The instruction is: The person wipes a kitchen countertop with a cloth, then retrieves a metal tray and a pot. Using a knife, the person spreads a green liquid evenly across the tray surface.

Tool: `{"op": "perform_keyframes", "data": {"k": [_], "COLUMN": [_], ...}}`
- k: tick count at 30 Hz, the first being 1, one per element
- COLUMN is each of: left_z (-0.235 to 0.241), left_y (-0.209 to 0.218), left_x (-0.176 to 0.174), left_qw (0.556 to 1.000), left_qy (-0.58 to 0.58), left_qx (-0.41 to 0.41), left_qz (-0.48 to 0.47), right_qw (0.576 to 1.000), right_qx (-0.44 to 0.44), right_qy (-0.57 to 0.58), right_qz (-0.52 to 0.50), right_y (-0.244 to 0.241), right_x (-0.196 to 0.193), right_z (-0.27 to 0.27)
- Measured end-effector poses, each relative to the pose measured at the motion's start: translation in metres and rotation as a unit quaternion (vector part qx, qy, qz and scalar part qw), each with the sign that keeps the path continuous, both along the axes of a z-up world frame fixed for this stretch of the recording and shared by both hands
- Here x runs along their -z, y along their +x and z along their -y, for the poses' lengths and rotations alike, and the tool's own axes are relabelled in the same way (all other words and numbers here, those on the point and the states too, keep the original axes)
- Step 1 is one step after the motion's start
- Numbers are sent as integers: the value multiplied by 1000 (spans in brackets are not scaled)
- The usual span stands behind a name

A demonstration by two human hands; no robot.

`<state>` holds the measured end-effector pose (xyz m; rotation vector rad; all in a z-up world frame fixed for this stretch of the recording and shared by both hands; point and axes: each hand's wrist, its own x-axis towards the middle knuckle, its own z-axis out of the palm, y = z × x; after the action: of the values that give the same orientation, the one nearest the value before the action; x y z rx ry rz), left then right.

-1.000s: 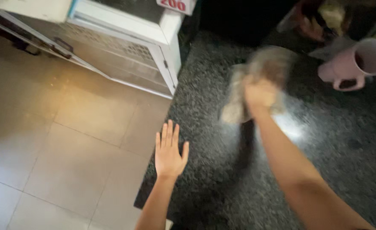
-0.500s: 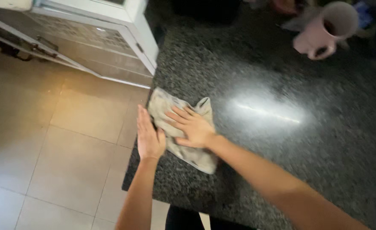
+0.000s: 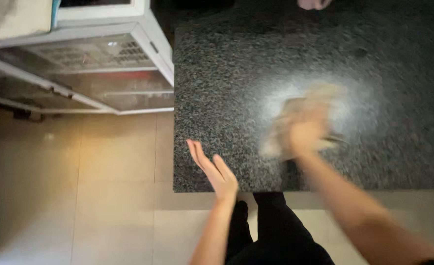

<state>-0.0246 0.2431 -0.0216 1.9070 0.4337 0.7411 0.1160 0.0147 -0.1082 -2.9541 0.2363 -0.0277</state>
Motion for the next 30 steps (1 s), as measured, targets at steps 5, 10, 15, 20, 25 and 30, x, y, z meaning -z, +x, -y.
{"op": "perform_keyframes", "data": {"k": [5,10,15,20,25,30], "left_z": [32,35,84,164,257,362], "left_y": [-31,-16,12,40,83,125], "left_x": [-37,-43,-39,-25,-18,-25], "left_qw": [998,989,976,947,932,908], "left_qy": [-28,-38,-43,-37,-24,-178], "left_qx": [60,143,210,317,358,367], "left_qz": [-9,27,28,-30,-45,-93], "right_qw": [967,824,926,970,918,912], "right_qx": [-247,-463,-294,66,257,193], "right_qy": [-46,293,234,233,240,314], "right_qz": [42,-145,-20,33,181,180], "right_y": [-132,-126,-112,-94,-39,41], "right_x": [-22,-53,-47,-56,-83,-120], "right_z": [-182,-102,118,283,395,415]}}
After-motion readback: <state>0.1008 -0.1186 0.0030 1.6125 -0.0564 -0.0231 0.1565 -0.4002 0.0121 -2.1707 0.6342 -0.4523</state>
